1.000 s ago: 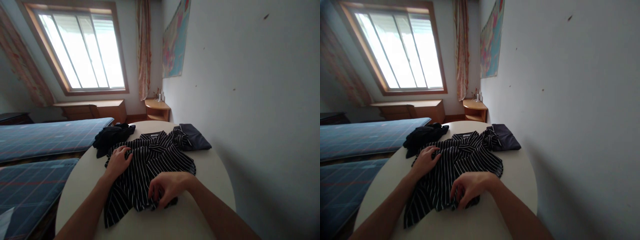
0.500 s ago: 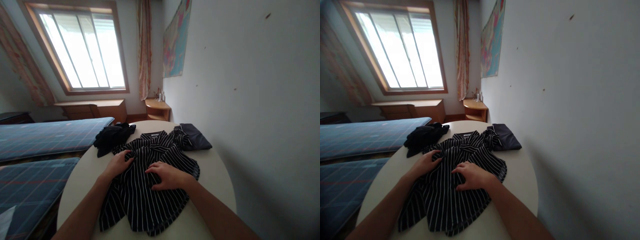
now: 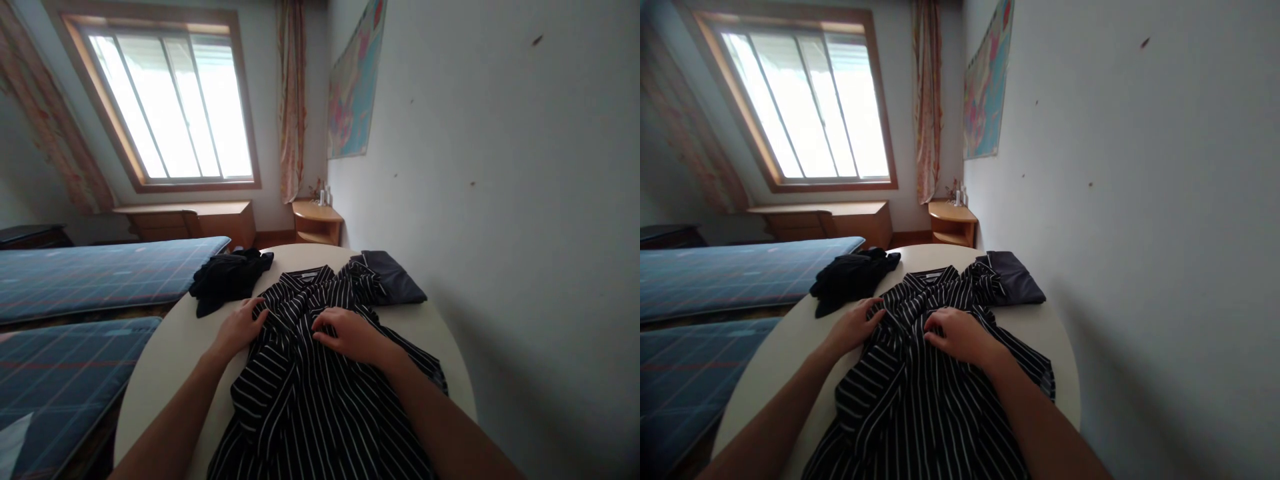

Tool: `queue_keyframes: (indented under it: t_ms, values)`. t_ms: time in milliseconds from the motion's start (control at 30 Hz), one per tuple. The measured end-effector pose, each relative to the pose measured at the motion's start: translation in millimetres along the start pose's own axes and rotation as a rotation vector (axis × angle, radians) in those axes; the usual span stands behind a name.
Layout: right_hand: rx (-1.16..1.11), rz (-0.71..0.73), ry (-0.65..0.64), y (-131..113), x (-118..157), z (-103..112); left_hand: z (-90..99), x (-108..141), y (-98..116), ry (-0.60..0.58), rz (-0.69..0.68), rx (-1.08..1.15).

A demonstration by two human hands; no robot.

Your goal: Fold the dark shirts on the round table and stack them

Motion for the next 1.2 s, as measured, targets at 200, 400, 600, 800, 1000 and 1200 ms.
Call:
queue_keyframes:
  t_ms: [200,400,600,800,1000,1200]
  values:
    - [0.164,-0.123,0.239,37,-29,27,-12.4,-4,-18,-0.092,0.1,-0.269]
    - [0.375,-0.43,0.41,95,-64,57,-17.4,-20,-11,-0.159,0.076,-0.316]
    - [0.459,-0.543,0.286,129,-86,55,-4.6,-46,-4,-0.195,-0.068,-0.353]
    - [0.327,-0.564,0.284,139,-111,66,37.5,-92,1,-0.186,-0.23,-0.549]
    - [0.371,-0.513,0.498,136,-138,112,72.6,-151,-8,-0.087,-0.246,-0.688]
    - [0.472,-0.479,0.654,136,-152,135,73.8,-182,-24,0.014,-0.079,-0.773]
Point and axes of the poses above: each hand's wrist, its own x-axis away from the middle knuckle, its own z-axis out of the back of the hand, y = z × x, the point moved 4 cm from there along -x, towards the middle knuckle, and after that the axes turned 12 degrees about -z, right-handed, at the moved point
